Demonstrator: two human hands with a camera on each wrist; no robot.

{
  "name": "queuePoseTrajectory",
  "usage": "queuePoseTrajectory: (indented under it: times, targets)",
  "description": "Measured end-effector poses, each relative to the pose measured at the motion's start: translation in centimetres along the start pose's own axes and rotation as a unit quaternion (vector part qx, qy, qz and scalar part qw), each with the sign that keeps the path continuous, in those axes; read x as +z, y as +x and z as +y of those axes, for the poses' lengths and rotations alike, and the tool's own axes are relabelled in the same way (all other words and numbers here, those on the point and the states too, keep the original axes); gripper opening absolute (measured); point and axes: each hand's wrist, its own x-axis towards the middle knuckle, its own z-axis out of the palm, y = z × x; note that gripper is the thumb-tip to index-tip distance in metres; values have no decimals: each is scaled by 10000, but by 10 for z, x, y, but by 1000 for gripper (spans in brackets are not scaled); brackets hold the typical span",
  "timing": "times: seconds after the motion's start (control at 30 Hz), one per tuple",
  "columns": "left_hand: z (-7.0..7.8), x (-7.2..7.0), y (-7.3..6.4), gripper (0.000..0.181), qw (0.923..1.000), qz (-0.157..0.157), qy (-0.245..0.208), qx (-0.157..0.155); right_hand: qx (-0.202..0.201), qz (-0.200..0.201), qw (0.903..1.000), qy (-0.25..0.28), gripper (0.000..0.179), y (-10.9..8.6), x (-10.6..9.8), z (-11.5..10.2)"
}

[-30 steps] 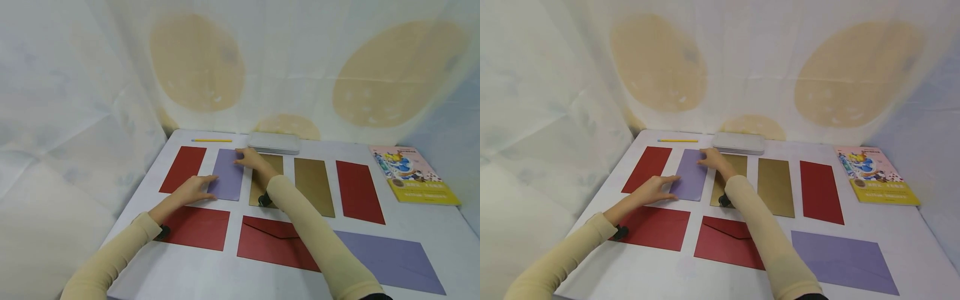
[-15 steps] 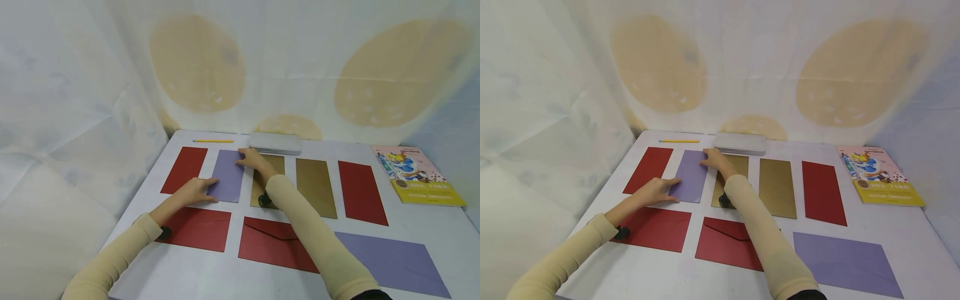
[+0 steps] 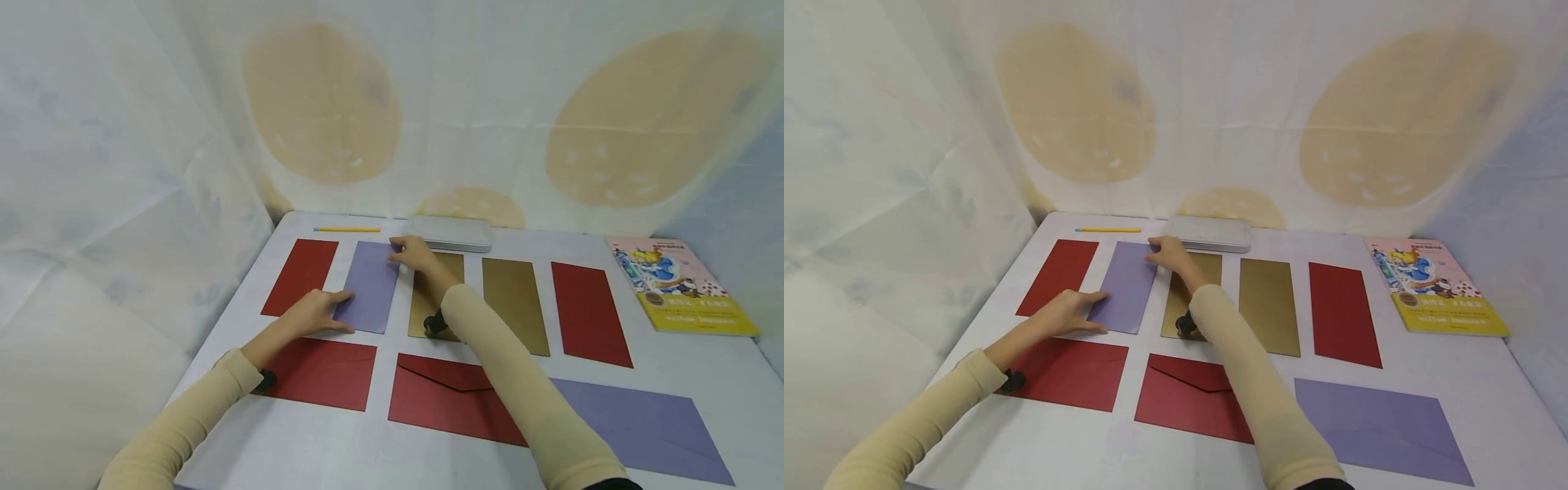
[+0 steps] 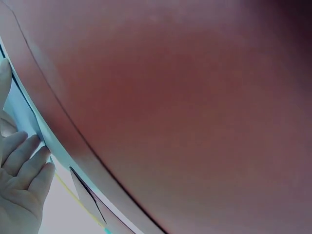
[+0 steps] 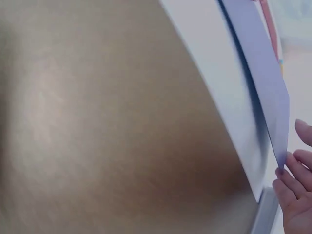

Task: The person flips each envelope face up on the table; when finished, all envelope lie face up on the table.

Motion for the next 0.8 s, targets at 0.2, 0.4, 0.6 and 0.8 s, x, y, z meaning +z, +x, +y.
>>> queuePoseTrajectory:
  times: [0.2,0.4,0.6,0.8]
  targets:
    - [-2,0,0,78,9998,43,117,166,106,-104,9986,502,53,-5,-14,-7]
    - [-6,0,-1,70,9991,6,188,375,76,-132,9968,781,53,-11,-25,-11]
    - [-6,-5,-7,60,9987,26,-238,444,196,-135,9923,1217,50,-15,-34,-9]
    - [-5,-6,-10,50,9973,32,-509,526,158,-37,9887,1490,48,-17,-38,-11]
